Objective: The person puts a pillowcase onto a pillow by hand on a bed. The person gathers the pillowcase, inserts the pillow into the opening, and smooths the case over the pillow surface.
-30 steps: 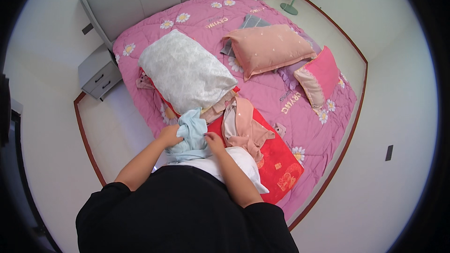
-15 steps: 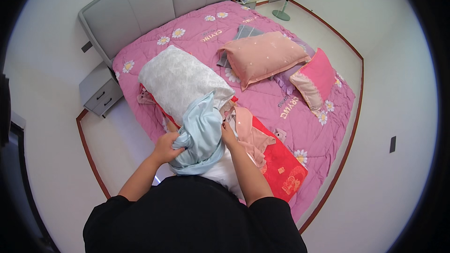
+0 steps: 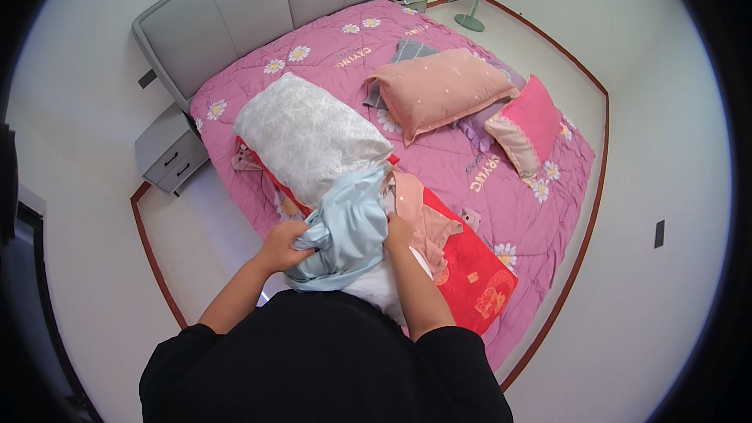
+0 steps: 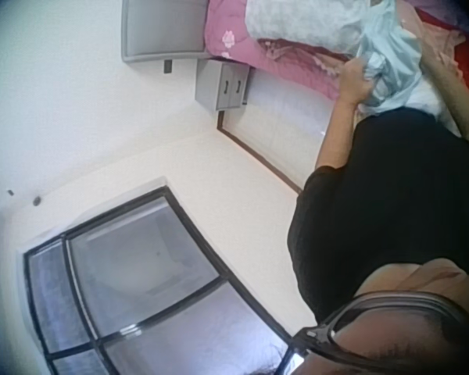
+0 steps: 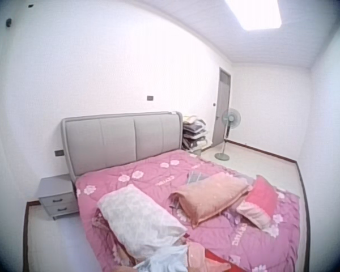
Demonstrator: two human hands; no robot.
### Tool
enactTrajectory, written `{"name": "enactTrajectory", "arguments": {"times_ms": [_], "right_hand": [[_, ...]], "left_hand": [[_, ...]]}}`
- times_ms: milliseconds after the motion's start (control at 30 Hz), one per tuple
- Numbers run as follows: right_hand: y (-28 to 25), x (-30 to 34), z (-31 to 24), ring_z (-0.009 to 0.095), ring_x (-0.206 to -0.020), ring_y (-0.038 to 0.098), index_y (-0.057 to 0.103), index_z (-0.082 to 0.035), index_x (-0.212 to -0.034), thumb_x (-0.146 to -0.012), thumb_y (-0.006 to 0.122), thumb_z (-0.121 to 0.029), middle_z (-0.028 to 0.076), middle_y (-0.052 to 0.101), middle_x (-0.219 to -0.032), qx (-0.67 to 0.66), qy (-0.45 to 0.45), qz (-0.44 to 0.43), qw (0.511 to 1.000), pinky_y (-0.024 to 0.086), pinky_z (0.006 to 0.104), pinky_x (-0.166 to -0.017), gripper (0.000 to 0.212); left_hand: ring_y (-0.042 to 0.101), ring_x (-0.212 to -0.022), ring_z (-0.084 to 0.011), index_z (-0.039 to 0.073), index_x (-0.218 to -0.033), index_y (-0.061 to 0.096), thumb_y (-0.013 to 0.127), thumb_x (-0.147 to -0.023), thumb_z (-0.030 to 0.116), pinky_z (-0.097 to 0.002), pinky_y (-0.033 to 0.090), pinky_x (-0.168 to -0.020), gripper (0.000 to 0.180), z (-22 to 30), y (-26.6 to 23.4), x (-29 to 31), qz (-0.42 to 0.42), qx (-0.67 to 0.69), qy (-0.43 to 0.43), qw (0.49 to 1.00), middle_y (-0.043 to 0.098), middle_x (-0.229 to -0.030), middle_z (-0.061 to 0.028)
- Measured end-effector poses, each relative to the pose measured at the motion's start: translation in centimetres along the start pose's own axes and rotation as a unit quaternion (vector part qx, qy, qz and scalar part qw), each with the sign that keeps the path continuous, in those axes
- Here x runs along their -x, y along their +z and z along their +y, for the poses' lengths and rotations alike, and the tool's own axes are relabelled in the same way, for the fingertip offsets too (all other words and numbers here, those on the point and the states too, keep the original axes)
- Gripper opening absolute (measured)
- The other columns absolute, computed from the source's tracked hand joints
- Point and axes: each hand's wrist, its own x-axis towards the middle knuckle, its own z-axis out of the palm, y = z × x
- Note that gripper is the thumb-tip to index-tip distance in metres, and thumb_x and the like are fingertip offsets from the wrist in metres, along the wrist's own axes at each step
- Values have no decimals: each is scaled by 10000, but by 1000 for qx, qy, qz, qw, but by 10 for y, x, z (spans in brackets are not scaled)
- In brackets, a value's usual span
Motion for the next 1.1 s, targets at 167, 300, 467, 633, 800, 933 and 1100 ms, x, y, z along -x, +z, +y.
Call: {"name": "enactTrajectory", "arguments": {"times_ms": [167,300,467,633,800,933,1100], "right_hand": [[23,3,21,316,-814,592,584,-38,-925,-816,481,-206,171,611,-876,-42,52,-43,997,443,391,-708,226],[-7,-3,-3,289,-815,594,583,-20,-943,-823,498,-175,158,614,-898,-229,21,3,973,449,363,-715,214],[-32,-26,-24,212,-779,606,586,5,-953,-804,546,-115,140,628,-876,-429,-100,-20,897,461,312,-680,196],[-42,-24,-38,257,-718,606,588,-4,-938,-781,557,-130,154,625,-790,-275,-98,28,956,469,332,-661,204],[-54,-18,-61,337,-713,578,556,-12,-828,-783,539,-177,181,599,-749,-87,-167,120,975,452,393,-624,171],[-50,-13,-46,371,-700,558,512,-19,-774,-811,501,-205,193,573,-719,-128,-109,44,985,431,434,-598,190],[-57,-13,-54,381,-644,553,535,-28,-781,-825,478,-231,202,562,-692,-159,-176,9,971,428,448,-603,215]], "left_hand": [[528,-723,-361,32,-790,538,667,-606,133,-397,413,-616,246,7,6,-2,-40,16,18,999,544,-733,-167],[532,-732,-361,35,-790,540,667,-606,132,-396,416,-619,244,8,-1,5,-47,9,2,999,548,-738,-164],[539,-751,-357,43,-810,552,667,-611,135,-393,424,-628,248,18,-2,1,-70,1,19,997,559,-757,-160],[542,-762,-356,49,-837,565,671,-610,138,-393,429,-641,266,18,-1,9,-59,-10,16,998,569,-780,-155],[543,-770,-354,50,-844,566,675,-608,140,-394,431,-650,275,17,-3,12,-53,-17,14,998,573,-792,-150],[544,-768,-351,50,-850,568,679,-604,141,-393,431,-648,285,17,-1,12,-49,-15,19,999,573,-791,-149],[546,-762,-348,49,-833,565,683,-598,144,-393,430,-640,279,15,-3,15,-47,-16,5,999,570,-782,-147]]}}
